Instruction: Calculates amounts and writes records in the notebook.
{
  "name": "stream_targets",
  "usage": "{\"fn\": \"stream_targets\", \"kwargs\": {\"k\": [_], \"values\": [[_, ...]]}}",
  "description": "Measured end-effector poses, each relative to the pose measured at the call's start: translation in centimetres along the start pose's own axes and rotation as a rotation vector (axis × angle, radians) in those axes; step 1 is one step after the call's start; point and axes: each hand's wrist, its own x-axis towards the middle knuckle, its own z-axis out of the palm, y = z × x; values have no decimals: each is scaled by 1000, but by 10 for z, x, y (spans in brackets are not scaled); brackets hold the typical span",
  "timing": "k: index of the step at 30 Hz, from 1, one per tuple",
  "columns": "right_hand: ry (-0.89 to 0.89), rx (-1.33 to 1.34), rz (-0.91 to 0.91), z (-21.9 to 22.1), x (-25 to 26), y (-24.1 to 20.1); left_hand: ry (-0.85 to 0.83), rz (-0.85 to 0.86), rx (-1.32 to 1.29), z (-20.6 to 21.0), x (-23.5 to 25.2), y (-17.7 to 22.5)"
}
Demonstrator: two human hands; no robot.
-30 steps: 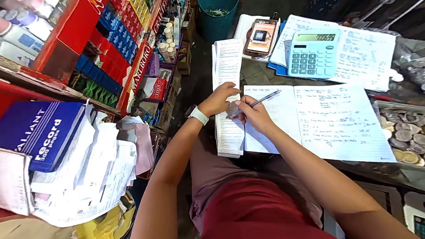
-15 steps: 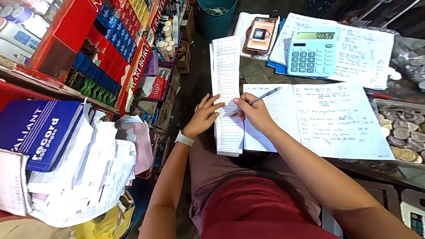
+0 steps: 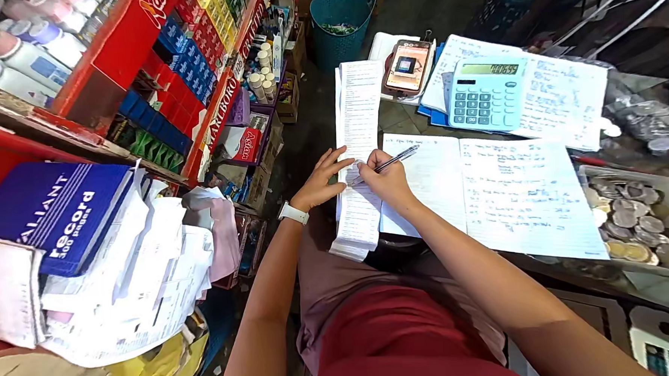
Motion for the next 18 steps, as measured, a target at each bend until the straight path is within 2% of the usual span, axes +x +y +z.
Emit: {"fn": "stream_targets", "kwargs": {"k": [5, 12, 16, 18], "values": [[-22, -36, -30, 4, -1, 1, -88, -9, -42, -7, 7, -3], [-79, -170, -77, 7, -4, -1, -94, -1, -45, -7, 7, -5], [93, 128, -43, -10, -14, 0, -84, -9, -25, -6, 6, -6], [122, 111, -96, -36, -31, -4, -81, -13, -24, -5, 4, -7]]}}
